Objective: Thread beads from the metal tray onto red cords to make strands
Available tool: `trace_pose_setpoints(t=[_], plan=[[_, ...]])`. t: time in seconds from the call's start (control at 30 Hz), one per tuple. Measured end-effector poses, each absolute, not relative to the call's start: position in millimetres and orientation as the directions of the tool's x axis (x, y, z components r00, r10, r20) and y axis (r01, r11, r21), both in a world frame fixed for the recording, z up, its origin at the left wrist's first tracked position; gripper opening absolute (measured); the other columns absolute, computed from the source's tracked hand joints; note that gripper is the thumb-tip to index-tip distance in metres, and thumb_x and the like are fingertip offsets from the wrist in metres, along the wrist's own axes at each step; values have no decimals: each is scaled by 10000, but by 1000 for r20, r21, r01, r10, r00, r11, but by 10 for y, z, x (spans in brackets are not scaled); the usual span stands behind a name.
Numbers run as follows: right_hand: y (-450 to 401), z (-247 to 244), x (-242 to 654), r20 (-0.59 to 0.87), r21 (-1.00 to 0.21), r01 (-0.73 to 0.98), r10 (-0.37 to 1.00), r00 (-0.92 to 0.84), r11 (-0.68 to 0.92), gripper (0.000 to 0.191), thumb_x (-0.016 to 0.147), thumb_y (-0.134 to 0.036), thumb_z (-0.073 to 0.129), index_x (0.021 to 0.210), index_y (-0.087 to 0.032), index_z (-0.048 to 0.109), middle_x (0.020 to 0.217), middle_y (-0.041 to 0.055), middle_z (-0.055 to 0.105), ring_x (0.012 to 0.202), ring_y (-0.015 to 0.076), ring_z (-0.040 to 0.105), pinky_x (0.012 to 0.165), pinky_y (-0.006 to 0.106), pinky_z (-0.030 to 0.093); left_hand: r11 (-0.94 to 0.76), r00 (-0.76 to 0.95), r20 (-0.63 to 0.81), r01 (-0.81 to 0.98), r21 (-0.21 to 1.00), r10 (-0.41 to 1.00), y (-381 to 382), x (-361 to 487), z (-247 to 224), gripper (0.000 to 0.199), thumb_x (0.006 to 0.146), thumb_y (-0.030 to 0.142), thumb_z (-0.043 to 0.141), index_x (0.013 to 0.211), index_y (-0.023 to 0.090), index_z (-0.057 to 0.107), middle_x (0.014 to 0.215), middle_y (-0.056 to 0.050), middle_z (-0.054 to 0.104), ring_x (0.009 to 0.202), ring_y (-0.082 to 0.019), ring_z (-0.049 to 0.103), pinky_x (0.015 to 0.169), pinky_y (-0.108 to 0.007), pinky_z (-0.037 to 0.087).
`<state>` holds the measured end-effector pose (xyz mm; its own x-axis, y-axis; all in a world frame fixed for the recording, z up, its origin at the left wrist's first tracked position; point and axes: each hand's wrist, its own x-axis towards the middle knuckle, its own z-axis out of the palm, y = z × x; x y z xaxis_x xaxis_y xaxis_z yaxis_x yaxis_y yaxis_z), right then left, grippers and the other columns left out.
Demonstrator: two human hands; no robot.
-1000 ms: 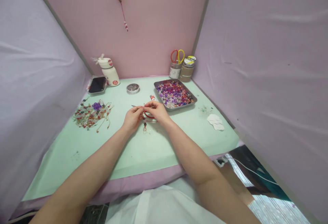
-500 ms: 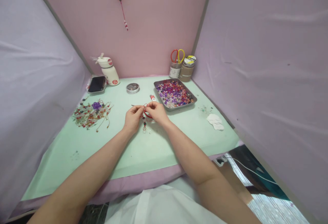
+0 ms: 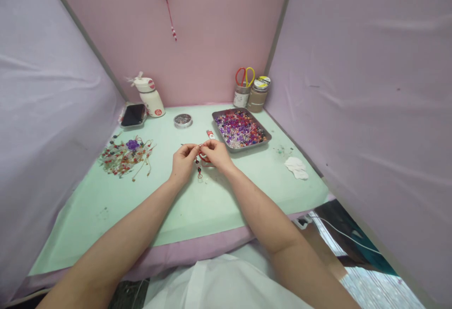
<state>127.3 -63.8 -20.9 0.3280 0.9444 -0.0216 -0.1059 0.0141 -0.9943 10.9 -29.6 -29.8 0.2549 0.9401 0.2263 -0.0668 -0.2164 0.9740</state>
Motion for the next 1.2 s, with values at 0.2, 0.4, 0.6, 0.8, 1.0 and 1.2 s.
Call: trace_pose_setpoints(t=[0.2,0.4,0.6,0.8,1.0,1.2], plan=[[-634,-214,1297,12,-988,-141,950,311,59,191,640,-317,694,699,-181,573,600,-33,565,512,80,451,483,220,343,-219,252,225,-53,974,941,-274,102,-322,167,755,324,613,757,162,650,679,-8,655,624,-130,565,558,-234,418],[-670,-158,1318,-9,-992,-126,960,280,28,203,629,-326,715,665,-178,581,619,-25,545,530,77,434,483,224,317,-253,259,248,-13,967,933,-268,94,-329,163,763,321,601,761,167,653,683,-7,649,618,-128,549,578,-241,424],[-692,-113,1338,-120,-990,-107,959,258,-95,211,609,-318,711,644,-171,562,657,-16,544,593,90,471,507,213,344,-347,299,314,64,936,901,-272,85,-336,146,786,298,568,763,175,644,732,-11,656,674,-137,564,647,-256,441],[-640,-209,1382,-98,-986,-153,963,250,-61,199,626,-324,708,693,-179,589,679,-13,570,583,88,485,502,213,356,-364,314,319,95,926,894,-245,76,-360,141,798,290,551,772,178,633,733,-8,653,678,-138,565,655,-256,440],[-612,-247,1395,-47,-979,-205,970,239,3,203,631,-331,710,706,-187,588,651,-29,568,520,69,442,482,215,344,-339,344,287,100,936,894,-243,82,-353,152,795,300,555,767,170,629,729,-11,647,660,-135,545,637,-256,425],[-612,-253,1393,-20,-979,-202,969,245,31,214,624,-327,717,716,-183,589,621,-37,562,510,65,433,490,215,341,-276,348,241,54,960,906,-221,90,-369,164,775,315,582,762,163,641,709,-11,651,642,-130,542,631,-247,415]])
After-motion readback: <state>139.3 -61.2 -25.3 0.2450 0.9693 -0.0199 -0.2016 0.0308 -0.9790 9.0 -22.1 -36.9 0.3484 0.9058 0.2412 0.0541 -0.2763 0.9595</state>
